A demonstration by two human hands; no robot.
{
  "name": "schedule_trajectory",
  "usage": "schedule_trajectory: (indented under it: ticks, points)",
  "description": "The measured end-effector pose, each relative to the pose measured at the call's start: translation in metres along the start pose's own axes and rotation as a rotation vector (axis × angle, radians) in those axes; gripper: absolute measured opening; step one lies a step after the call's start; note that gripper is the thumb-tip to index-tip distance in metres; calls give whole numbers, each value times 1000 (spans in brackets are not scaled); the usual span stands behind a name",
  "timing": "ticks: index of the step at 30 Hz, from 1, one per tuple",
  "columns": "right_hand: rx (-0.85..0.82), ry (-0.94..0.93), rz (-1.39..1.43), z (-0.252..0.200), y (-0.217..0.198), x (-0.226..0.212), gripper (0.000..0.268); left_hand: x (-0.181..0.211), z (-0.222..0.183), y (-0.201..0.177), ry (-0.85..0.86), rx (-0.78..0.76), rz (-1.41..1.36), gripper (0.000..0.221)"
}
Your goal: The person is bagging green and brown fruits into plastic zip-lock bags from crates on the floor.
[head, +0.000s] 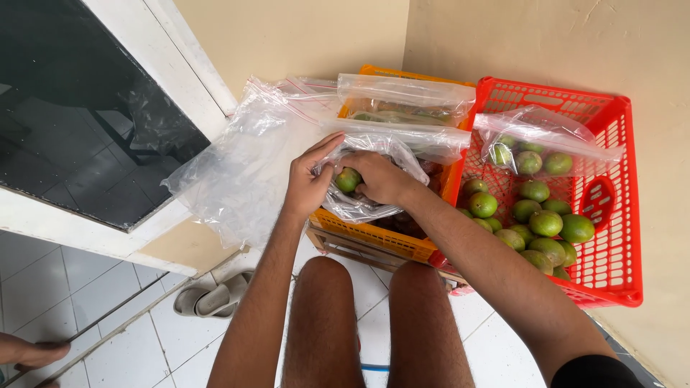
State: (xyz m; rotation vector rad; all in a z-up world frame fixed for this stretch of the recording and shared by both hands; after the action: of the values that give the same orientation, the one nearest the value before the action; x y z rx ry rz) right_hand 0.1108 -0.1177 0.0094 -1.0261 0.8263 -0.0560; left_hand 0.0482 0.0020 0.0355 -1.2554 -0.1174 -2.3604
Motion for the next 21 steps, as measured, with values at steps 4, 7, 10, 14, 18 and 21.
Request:
schedule_trajectory:
  ticks: [4, 7, 10, 14, 18, 21]
  points:
    - [-32, 80, 136, -4, -3, -3, 44, -1, 1, -2, 8, 2, -3, 54]
    - [9, 54, 85, 2, 2, 11, 46, -1, 2, -1, 6, 0, 6, 55]
    - [53, 35, 57, 7, 10, 19, 53, 0, 2, -2, -8, 9, 1, 56]
    - [85, 121, -23, 9, 21, 36, 53, -4, 3, -1, -15, -8, 11, 58]
    - [69, 133, -119, 10, 23, 39, 61, -7, 3, 0, -32, -18, 10, 58]
    - [39, 154, -120, 12, 27, 42, 62, -10, 3, 0, -52, -28, 1, 58]
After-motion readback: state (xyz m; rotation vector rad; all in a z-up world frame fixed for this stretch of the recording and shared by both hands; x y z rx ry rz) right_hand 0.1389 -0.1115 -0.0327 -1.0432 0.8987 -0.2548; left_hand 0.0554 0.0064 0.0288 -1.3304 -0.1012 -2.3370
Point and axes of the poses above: each hand's wrist, its own z-axis towards the middle knuckle, its own y-axis out of the palm, x = y × z, the point moved 6 cm from there along z, towards the middle knuckle, and after that the axes turned 14 degrees about x, right-handed, at the moved point
